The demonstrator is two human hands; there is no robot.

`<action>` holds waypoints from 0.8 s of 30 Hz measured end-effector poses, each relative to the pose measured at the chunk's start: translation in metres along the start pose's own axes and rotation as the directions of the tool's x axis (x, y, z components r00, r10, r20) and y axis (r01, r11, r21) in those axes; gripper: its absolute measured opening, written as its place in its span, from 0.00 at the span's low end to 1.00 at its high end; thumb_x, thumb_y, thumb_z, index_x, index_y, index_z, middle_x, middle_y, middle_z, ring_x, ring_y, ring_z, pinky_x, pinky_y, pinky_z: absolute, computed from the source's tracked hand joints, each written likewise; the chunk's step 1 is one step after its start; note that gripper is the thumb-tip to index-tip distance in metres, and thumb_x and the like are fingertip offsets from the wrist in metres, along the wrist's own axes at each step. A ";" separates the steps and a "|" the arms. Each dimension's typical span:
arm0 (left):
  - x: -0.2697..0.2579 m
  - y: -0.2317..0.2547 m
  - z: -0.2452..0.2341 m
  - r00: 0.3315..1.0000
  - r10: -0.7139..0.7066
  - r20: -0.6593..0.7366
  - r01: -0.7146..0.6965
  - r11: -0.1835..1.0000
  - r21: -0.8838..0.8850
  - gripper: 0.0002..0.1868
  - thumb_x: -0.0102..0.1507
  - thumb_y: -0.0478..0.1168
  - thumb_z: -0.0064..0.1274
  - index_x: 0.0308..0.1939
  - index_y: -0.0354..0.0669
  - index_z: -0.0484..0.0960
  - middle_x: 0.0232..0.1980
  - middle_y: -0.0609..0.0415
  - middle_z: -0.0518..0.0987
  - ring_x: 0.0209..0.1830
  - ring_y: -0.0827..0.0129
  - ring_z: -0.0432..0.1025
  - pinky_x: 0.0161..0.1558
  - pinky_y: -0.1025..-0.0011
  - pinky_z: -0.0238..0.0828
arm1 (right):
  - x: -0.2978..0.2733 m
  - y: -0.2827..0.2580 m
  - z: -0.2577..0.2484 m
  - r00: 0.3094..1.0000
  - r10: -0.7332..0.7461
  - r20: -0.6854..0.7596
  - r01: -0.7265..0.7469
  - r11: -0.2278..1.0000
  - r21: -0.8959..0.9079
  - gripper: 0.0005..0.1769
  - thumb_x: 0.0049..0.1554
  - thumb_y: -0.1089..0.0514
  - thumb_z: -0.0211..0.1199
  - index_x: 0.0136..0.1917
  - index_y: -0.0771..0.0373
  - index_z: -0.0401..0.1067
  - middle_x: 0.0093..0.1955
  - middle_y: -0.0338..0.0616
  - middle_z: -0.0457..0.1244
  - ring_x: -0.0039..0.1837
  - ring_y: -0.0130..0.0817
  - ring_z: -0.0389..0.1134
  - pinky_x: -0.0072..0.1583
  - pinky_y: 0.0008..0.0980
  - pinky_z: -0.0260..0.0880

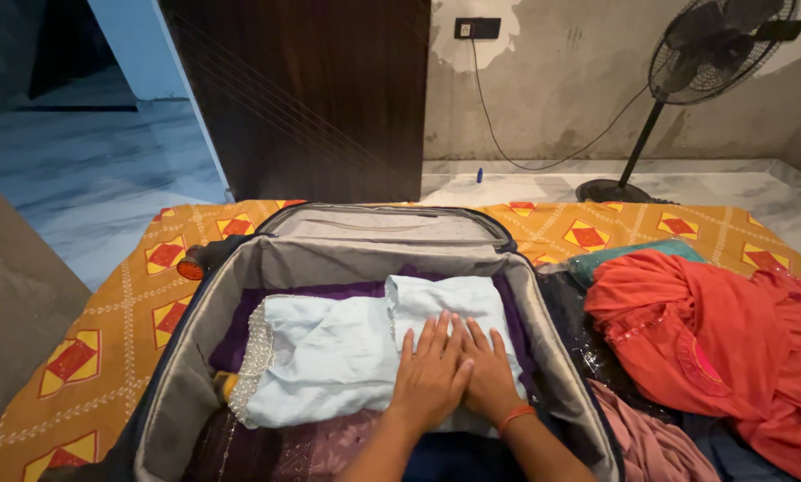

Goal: The person folds a purple embroidered garment and places it into an open suitcase. They then fold a light blue garment and place it on top of the purple one inside the suitcase.

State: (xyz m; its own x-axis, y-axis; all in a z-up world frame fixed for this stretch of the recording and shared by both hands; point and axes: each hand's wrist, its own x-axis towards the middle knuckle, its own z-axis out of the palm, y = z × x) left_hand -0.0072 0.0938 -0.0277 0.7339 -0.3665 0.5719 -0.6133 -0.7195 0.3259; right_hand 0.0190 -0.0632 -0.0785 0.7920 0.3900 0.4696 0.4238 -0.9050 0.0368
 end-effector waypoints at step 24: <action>-0.013 -0.055 0.041 0.964 -0.213 0.158 0.188 0.969 0.160 0.36 0.70 0.56 0.36 0.77 0.40 0.54 0.81 0.45 0.51 0.81 0.55 0.44 0.73 0.43 0.35 | 0.012 0.037 -0.033 0.566 0.549 0.616 -0.704 -0.067 0.707 0.28 0.44 0.53 0.76 0.52 0.77 0.79 0.44 0.51 0.74 0.42 0.37 0.74 0.44 0.34 0.73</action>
State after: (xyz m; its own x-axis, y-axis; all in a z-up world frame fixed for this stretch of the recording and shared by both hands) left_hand 0.0288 0.1143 -0.0837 0.8844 -0.2933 0.3631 -0.4097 -0.8605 0.3028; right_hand 0.0296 -0.0973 -0.0424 0.9510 -0.1713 -0.2573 -0.2756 -0.0936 -0.9567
